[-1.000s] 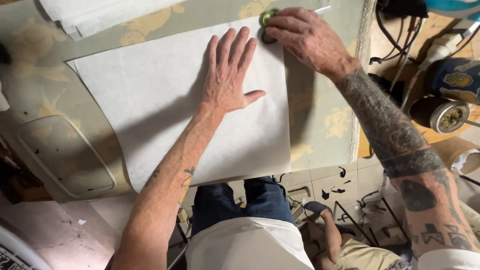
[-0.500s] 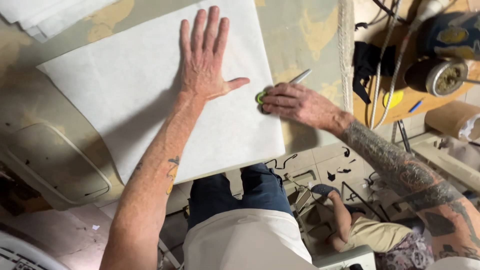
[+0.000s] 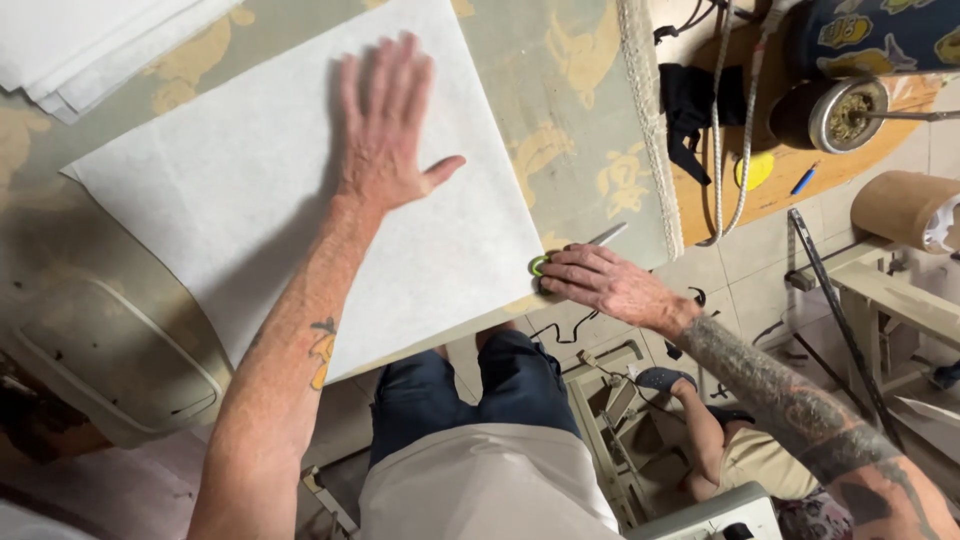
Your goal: Smoothing out, marking, and cutting a piece of white fabric with scissors on a work table
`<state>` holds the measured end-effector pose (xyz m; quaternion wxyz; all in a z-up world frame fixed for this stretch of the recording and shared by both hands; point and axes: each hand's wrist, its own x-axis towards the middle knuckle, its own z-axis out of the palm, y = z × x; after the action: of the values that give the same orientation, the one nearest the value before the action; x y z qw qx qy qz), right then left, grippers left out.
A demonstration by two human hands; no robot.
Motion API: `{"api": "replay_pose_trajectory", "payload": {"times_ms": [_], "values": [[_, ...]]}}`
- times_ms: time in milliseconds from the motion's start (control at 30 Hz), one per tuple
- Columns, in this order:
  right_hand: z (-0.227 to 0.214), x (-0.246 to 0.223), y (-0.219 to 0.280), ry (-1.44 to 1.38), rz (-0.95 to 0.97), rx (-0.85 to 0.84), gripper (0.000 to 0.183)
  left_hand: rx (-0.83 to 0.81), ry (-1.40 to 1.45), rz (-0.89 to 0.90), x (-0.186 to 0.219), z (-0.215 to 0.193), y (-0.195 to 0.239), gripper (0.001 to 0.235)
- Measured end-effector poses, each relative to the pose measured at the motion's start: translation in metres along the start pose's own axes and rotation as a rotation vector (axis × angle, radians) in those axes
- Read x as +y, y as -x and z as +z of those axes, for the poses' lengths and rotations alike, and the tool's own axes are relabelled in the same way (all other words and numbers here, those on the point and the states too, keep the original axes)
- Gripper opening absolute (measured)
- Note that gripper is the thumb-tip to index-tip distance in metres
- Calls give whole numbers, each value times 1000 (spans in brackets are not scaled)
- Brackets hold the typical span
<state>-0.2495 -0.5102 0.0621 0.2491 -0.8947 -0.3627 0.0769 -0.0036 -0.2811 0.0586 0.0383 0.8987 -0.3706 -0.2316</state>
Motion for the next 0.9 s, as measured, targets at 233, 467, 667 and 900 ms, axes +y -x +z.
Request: {"api": "replay_pose_trajectory", "payload": {"times_ms": [233,467,667,900], "values": [[3,18,-26,84,65,47,60,323,-88,349,13,32,6,67],[-29,98,-120,128,100,220,68,189,-59,244,17,15,15,101],[-60,155,-186,353,129,239,28,291,-53,211,15,14,11,106],[-74,161,-197,138,67,288,20,436,-118,60,3,23,-31,87]]}}
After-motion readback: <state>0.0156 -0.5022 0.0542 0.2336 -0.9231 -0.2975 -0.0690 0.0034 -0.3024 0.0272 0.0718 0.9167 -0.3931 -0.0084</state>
